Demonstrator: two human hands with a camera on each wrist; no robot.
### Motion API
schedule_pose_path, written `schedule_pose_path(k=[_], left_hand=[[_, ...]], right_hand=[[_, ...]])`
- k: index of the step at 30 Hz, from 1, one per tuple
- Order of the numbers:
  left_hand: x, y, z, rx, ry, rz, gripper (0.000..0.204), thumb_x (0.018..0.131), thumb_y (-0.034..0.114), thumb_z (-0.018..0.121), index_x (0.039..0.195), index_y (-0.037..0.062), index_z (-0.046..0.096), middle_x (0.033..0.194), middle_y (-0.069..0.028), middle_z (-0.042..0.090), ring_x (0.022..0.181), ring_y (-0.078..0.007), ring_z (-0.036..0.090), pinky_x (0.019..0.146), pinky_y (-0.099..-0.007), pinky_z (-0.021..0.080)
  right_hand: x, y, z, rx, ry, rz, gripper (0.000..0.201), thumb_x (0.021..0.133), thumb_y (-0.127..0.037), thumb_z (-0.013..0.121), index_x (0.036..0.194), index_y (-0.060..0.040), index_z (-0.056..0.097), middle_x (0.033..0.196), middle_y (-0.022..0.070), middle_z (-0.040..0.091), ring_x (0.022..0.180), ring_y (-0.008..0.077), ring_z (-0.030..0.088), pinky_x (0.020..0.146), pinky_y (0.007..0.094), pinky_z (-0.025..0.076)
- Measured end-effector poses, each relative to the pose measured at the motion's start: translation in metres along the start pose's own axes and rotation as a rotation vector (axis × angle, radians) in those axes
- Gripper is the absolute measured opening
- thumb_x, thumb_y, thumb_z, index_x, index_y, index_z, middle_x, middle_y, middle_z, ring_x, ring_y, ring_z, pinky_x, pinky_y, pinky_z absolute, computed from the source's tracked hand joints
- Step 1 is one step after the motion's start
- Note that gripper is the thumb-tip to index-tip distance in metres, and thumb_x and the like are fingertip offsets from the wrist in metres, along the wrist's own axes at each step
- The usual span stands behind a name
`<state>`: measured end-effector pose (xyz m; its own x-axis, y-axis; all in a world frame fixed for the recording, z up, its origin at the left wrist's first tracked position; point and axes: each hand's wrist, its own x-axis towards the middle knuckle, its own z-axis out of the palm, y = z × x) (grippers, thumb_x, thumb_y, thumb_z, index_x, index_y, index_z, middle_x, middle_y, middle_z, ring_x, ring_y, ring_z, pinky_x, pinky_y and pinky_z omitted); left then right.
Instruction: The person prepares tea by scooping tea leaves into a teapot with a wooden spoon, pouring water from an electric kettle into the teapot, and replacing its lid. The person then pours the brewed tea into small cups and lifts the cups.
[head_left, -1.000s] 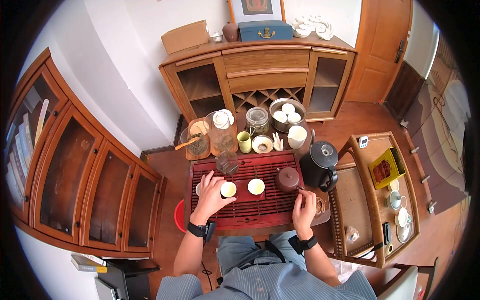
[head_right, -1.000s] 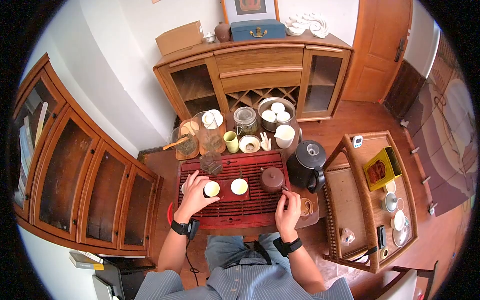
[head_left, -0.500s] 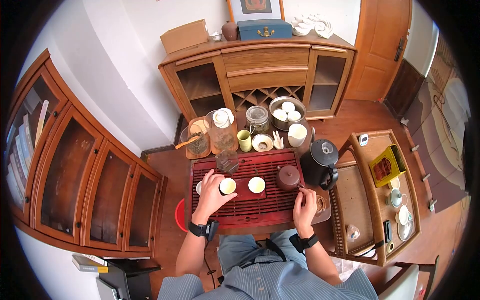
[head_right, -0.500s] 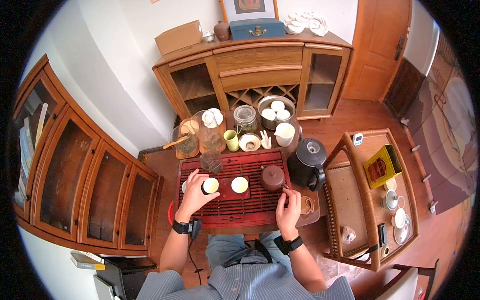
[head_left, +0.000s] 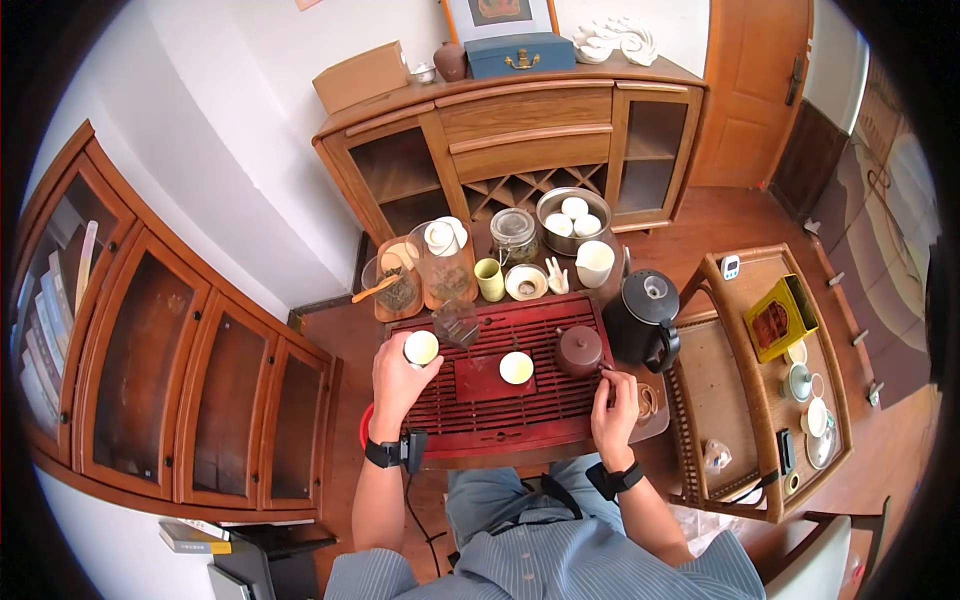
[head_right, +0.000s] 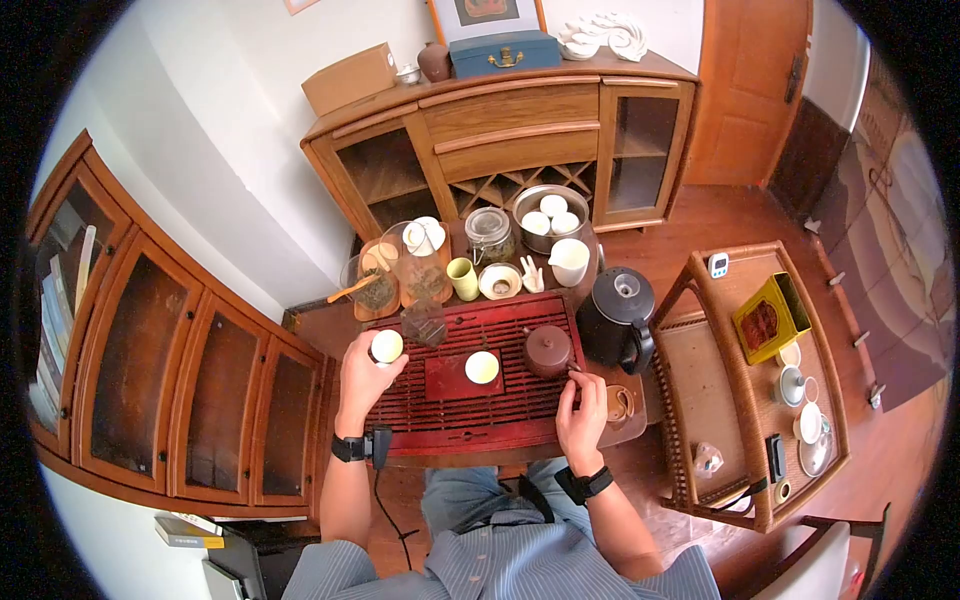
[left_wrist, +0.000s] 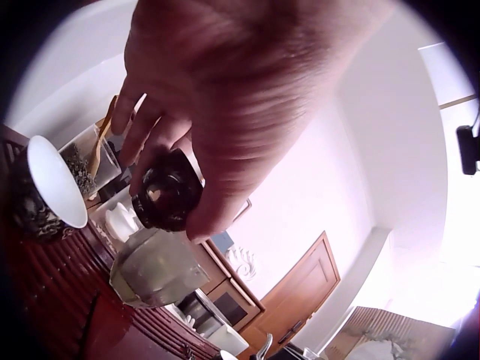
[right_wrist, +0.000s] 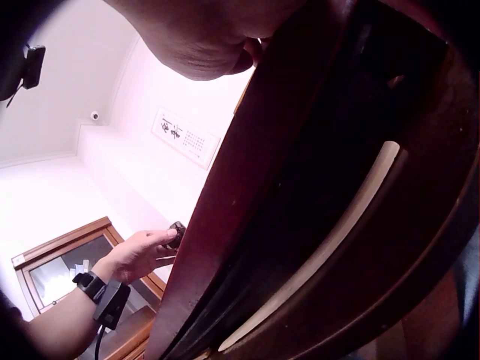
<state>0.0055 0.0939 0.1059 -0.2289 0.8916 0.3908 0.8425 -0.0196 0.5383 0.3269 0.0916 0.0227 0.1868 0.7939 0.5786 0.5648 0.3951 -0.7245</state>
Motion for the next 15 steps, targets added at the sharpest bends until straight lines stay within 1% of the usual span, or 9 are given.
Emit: schedule_pose_path(k=[1,2,6,12,14,15], left_hand=[[0.003,0.001,-0.002,-0.072,-0.031,-0.128,0.047,0.068,0.022,0.086,0.104,0.0034,0.062,0.1,-0.0156,0.068,0.101,-0.0366,0.064,0.085,-0.0445,0.052],[0.006,-0.001,-0.001,-0.052,0.01,-0.096,0.047,0.07,0.02,0.085,0.107,0.0039,0.06,0.098,-0.0154,0.068,0.091,-0.0345,0.067,0.078,-0.0431,0.054],[0.018,-0.004,0.001,-0.06,0.019,-0.081,0.048,0.07,0.02,0.085,0.108,0.0047,0.06,0.098,-0.0158,0.068,0.094,-0.0349,0.066,0.079,-0.0435,0.053],[0.037,0.001,0.003,-0.022,-0.017,0.006,0.049,0.068,0.017,0.085,0.109,0.0062,0.06,0.103,-0.0145,0.066,0.098,-0.0345,0.064,0.081,-0.0425,0.052],[0.041,0.0,0.004,0.074,-0.005,0.126,0.052,0.066,0.014,0.085,0.111,0.0075,0.061,0.104,-0.0131,0.064,0.098,-0.0348,0.062,0.082,-0.043,0.052],[0.042,0.002,0.005,0.075,-0.005,0.129,0.052,0.066,0.014,0.085,0.111,0.0075,0.061,0.104,-0.0131,0.064,0.098,-0.0348,0.062,0.082,-0.043,0.052]], right_hand=[[0.0,0.0,0.0,0.003,0.001,0.003,0.014,0.089,0.004,0.059,0.103,0.0025,0.061,0.1,0.0182,0.06,0.091,0.0356,0.061,0.08,0.0404,0.05],[0.0,0.0,0.0,0.005,0.003,0.004,0.014,0.089,0.004,0.059,0.103,0.0025,0.061,0.1,0.0182,0.06,0.091,0.0356,0.061,0.08,0.0404,0.05],[0.0,-0.001,0.0,0.008,0.021,0.009,0.014,0.089,0.004,0.059,0.103,0.0025,0.061,0.1,0.0178,0.06,0.091,0.0352,0.061,0.079,0.0401,0.05],[0.001,-0.002,-0.001,0.015,0.028,0.02,0.014,0.089,0.004,0.059,0.103,0.0021,0.061,0.1,0.0177,0.061,0.091,0.0349,0.061,0.079,0.04,0.05],[0.001,-0.001,-0.001,0.015,0.032,0.02,0.014,0.089,0.004,0.059,0.103,0.002,0.061,0.099,0.0177,0.061,0.091,0.0349,0.061,0.079,0.04,0.05],[0.001,-0.001,-0.001,0.015,0.035,0.018,0.014,0.089,0.004,0.059,0.102,0.002,0.061,0.099,0.0177,0.06,0.091,0.0349,0.061,0.079,0.04,0.05]])
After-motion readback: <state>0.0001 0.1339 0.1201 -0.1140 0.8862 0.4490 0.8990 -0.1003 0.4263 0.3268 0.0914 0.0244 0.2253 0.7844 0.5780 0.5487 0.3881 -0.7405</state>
